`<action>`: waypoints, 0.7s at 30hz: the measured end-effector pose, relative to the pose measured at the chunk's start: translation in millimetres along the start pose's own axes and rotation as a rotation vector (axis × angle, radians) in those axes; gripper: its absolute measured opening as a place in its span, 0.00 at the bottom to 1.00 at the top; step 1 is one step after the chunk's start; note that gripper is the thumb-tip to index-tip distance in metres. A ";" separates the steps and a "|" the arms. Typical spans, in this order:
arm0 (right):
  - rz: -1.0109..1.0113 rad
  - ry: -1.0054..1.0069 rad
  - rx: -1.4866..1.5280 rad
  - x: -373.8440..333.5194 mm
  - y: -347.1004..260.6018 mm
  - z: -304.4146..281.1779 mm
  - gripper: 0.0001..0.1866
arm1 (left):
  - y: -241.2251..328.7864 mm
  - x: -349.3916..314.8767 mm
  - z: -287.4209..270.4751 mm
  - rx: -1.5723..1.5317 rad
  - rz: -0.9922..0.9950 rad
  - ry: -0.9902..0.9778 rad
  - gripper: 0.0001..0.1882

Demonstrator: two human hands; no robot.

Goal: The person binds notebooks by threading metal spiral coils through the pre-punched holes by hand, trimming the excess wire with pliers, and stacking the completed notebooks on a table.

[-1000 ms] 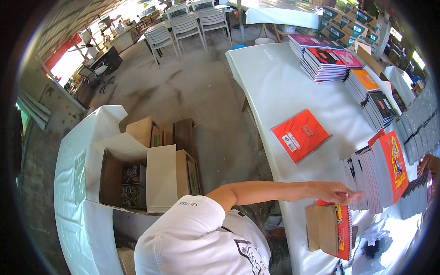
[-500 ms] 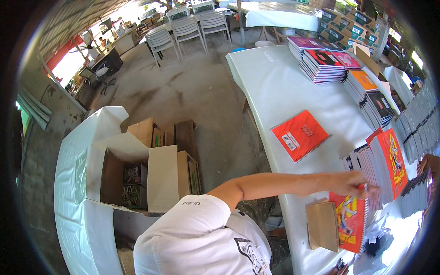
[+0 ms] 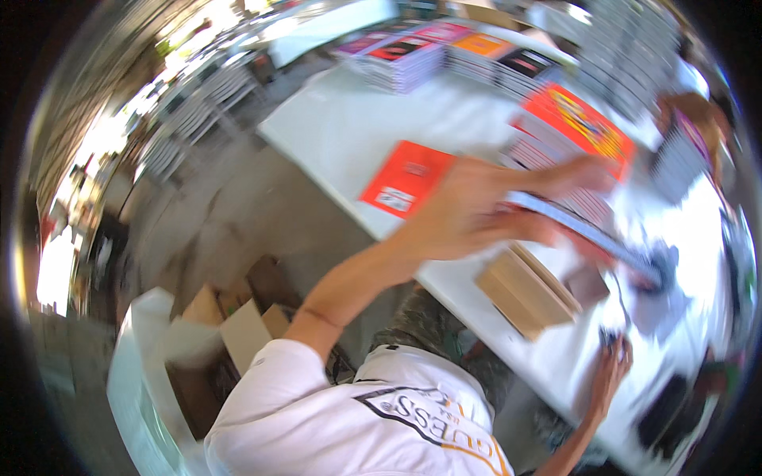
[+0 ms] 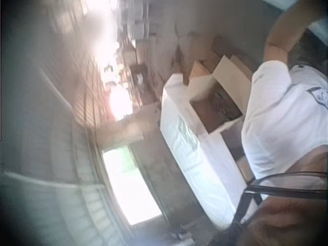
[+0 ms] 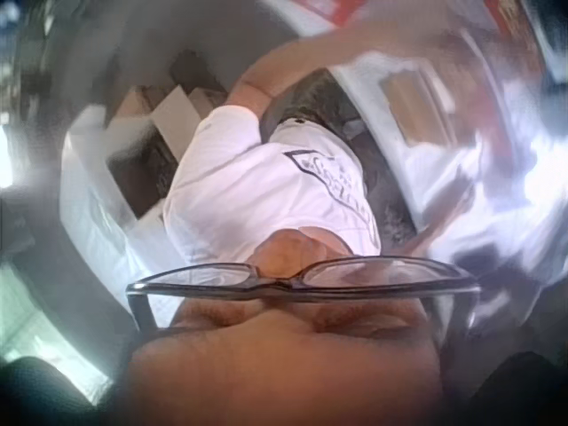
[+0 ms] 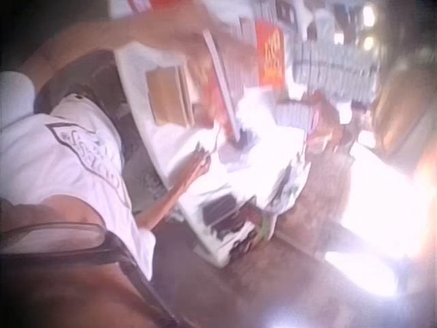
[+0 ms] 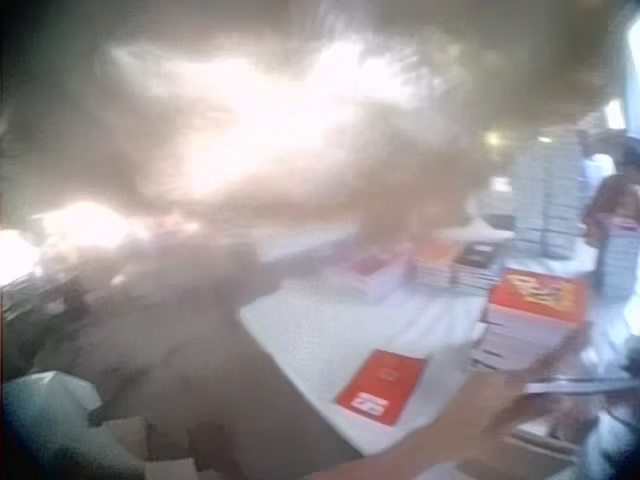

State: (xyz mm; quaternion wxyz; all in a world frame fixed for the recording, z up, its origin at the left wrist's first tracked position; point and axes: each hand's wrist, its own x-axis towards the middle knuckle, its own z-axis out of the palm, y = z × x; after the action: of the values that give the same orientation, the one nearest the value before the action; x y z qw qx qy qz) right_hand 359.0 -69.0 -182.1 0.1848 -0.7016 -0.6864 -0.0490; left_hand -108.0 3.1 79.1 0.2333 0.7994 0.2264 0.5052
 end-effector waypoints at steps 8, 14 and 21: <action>0.178 0.266 -0.024 -2.4 -57.0 -33.4 0.19 | -48.5 -95.4 112.4 0.637 0.194 -0.281 0.36; -0.124 0.136 0.450 -35.9 -190.3 -111.5 0.22 | -49.0 -98.9 127.9 0.690 0.104 -0.277 0.36; -0.225 0.117 0.459 -35.2 -220.1 -100.1 0.23 | -49.1 -99.4 130.6 0.713 0.083 -0.223 0.32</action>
State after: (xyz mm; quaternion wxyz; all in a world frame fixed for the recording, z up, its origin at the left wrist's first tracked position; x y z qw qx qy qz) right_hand 159.6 -137.3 -58.4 0.3717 -0.5565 -0.7415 0.0474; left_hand -33.4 -36.5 -69.9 -0.0572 0.8890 0.3288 0.3136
